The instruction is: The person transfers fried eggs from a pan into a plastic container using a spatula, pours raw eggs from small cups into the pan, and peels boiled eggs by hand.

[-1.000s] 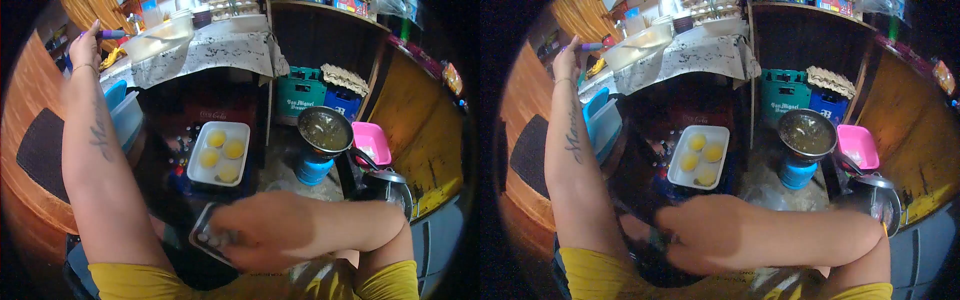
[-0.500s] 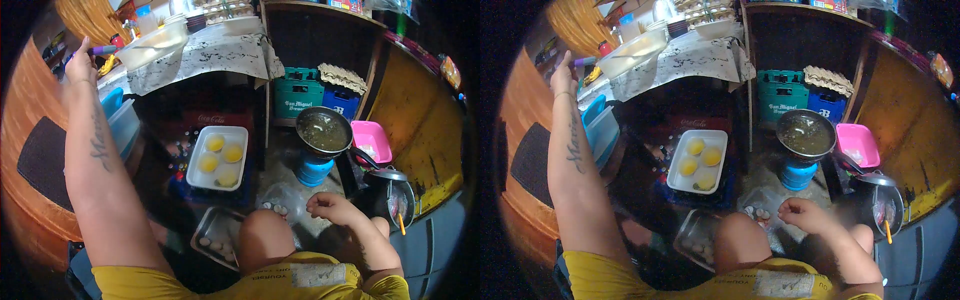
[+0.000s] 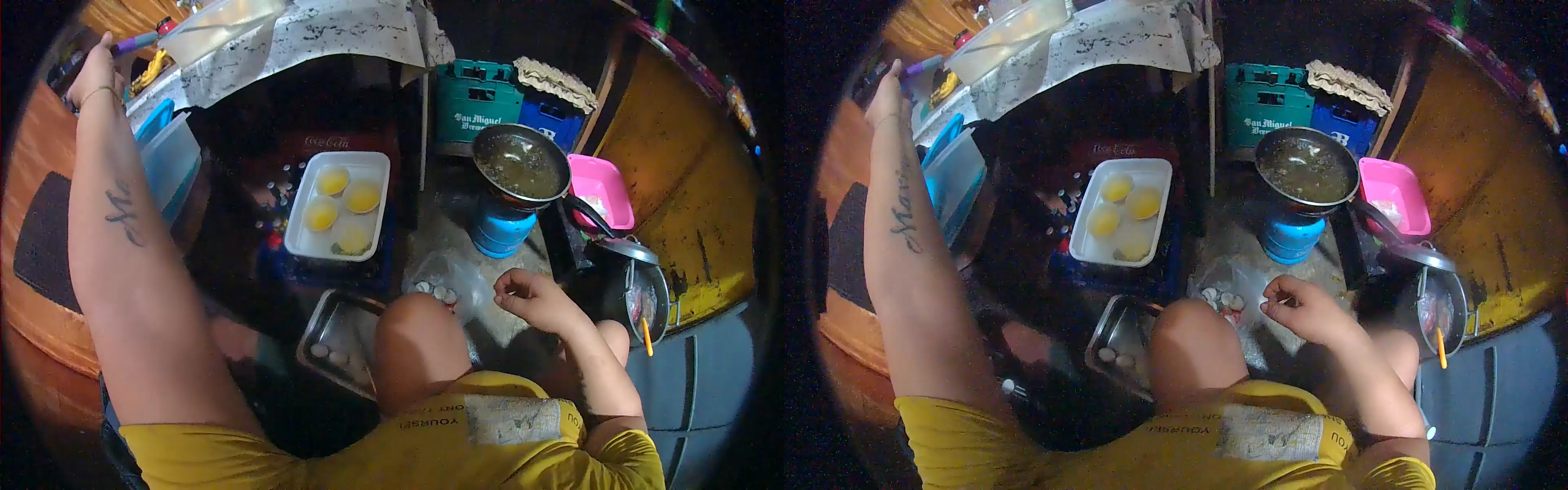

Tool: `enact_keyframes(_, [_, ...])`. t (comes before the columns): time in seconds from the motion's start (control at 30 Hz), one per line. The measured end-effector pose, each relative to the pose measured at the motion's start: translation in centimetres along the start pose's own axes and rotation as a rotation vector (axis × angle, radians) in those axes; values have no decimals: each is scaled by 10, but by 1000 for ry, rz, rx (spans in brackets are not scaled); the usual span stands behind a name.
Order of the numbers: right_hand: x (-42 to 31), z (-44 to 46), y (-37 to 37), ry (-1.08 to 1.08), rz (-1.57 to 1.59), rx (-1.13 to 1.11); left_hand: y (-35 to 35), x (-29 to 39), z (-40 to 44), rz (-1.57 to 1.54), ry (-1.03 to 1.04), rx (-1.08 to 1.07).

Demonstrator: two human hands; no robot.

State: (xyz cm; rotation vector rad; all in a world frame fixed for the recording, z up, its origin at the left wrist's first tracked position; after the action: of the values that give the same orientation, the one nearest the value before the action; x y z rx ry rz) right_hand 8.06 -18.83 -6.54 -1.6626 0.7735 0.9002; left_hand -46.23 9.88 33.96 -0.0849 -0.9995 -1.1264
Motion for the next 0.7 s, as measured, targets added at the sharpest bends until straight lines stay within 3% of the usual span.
enact_keyframes(0.17, [-10, -6, 1, 103, 26, -22, 11, 35, -108, -40, 367, 83])
enact_keyframes(0.2, [-7, -5, 1, 132, 95, -8, 9, 29, -124, -40, 414, -30])
enact_keyframes(0.27, [2, -3, 4, 105, 85, -20, -5, 2, -187, 125, 550, -50])
enact_keyframes(0.3, [6, -3, 4, 85, 80, -15, -9, -10, -235, 287, 638, 41])
enact_keyframes(0.33, [8, -6, 4, 83, 79, -22, -12, -38, -271, 195, 413, -6])
enact_keyframes(0.4, [11, -12, 3, 103, 101, -51, -27, -96, -311, 355, 316, -95])
enact_keyframes(0.47, [11, -22, -1, 125, 158, -46, -45, -179, -325, 576, 89, -377])
enact_keyframes(0.53, [20, -29, -5, 145, 214, -41, -59, -250, -334, 1053, 78, -742])
enact_keyframes(0.57, [29, -31, -8, 121, 222, -18, -59, -243, -337, 1052, 83, -737])
enact_keyframes(0.63, [41, -36, -10, 91, 234, 12, -56, -241, -357, 1435, -118, -1051])
enact_keyframes(0.67, [46, -39, -9, 124, 285, 18, -54, -244, -354, 1434, -113, -1052])
enact_keyframes(0.7, [51, -41, -8, 159, 337, 23, -53, -254, -356, 1513, -131, -1205])
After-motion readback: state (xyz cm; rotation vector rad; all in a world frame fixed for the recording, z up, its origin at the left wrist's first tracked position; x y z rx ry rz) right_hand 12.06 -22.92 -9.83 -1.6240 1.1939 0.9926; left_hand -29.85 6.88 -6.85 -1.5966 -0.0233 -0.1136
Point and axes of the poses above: each hand's wrist, its own z-axis towards the middle knuckle, its own y-axis out of the palm, x = y × z, the point moved 5 cm from there along z, towards the middle knuckle, and after that the axes turned 5 degrees about -x, right-handed, at the moved point
